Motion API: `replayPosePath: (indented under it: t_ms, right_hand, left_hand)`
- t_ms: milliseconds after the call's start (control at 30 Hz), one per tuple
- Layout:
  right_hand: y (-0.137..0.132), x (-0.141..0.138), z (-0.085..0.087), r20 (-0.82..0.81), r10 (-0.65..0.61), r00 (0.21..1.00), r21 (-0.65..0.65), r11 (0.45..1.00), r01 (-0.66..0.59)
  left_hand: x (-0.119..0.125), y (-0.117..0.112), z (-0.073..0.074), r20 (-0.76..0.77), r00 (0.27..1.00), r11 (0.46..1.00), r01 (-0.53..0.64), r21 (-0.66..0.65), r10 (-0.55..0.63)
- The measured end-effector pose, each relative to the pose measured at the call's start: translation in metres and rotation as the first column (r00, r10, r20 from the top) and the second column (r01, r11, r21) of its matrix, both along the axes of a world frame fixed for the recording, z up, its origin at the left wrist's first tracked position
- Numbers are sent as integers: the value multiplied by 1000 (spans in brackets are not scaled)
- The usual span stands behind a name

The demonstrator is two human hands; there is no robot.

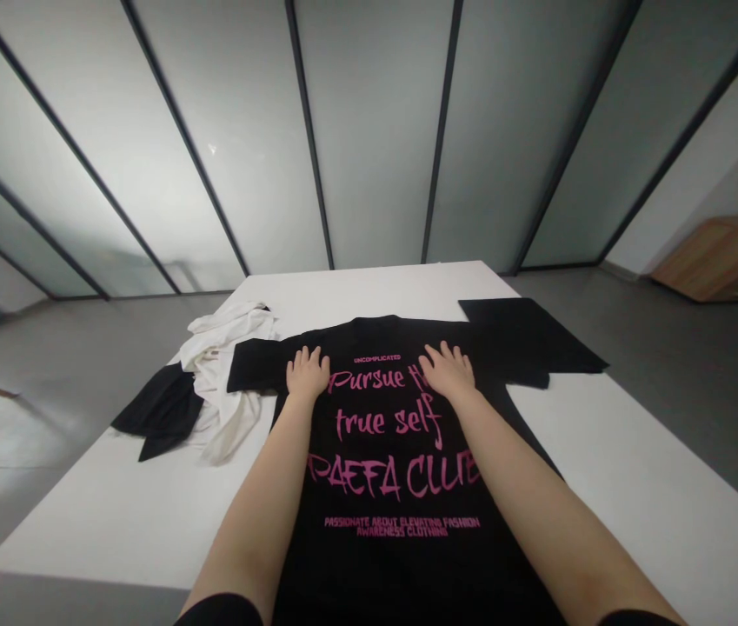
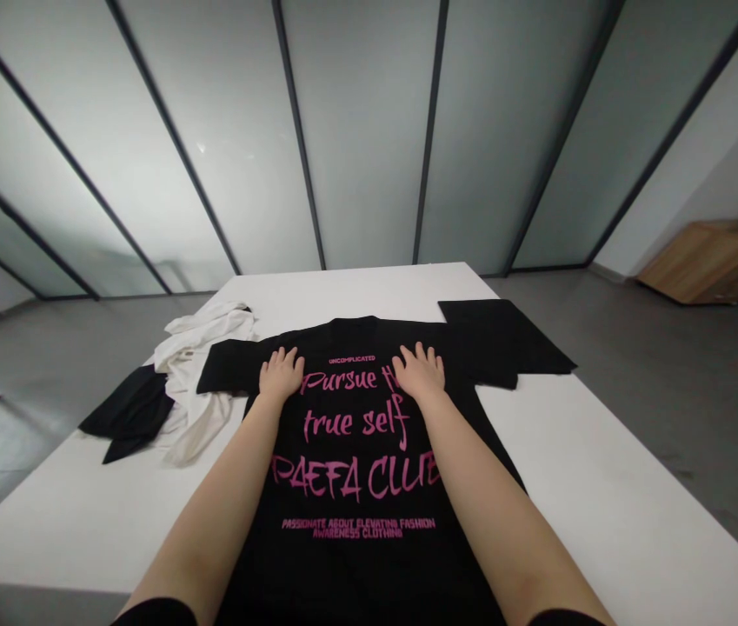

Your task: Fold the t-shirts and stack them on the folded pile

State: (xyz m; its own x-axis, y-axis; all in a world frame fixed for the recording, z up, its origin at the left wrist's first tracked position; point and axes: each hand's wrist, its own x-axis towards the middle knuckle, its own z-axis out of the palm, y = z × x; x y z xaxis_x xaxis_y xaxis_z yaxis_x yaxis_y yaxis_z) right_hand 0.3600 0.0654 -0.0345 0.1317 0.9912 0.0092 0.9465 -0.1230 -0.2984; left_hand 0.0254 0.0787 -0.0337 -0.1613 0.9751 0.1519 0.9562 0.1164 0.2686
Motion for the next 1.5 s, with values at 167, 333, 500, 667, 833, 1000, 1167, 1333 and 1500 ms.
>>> replayPosePath:
  t_ms: [167, 333, 500, 667, 833, 1000, 1167, 1333, 1500]
  right_hand:
    - [14, 43, -4, -37, -187, 982, 36, 981, 189]
    - [17, 54, -9, -55, -206, 977, 84, 974, 210]
    - [12, 43, -4, 16, -132, 991, 41, 991, 131]
    - [7, 20, 2, 29, 84, 996, 79, 993, -87]
    - [0, -4, 4, 23, 288, 957, 62, 955, -289]
    - [-1, -8, 13, 31, 226, 974, 126, 965, -228]
    - [1, -11, 20, 74, 214, 974, 95, 971, -220]
    - [-1, -11, 31, -2, 305, 952, -19, 952, -305]
    - [-8, -10, 51, -94, 390, 916, -241, 884, -401]
  left_hand:
    - [-39, 11, -1, 85, 983, 983, -171, 67, 165]
    - [-51, 20, -5, 200, 958, 967, -230, 106, 206]
    - [-35, 9, -4, 100, 956, 959, -281, 29, 277]
    - [-9, -12, 4, -55, 998, 985, -16, 173, 26]
    - [13, -17, 6, -74, 936, 938, 346, 18, -344]
    - [17, -16, 14, -72, 939, 941, 339, 14, -337]
    - [22, -18, 25, -126, 948, 955, 295, -2, -293]
    - [17, -15, 39, -40, 927, 923, 365, -122, -372]
    - [-7, -16, 57, 232, 902, 793, 431, -431, -364]
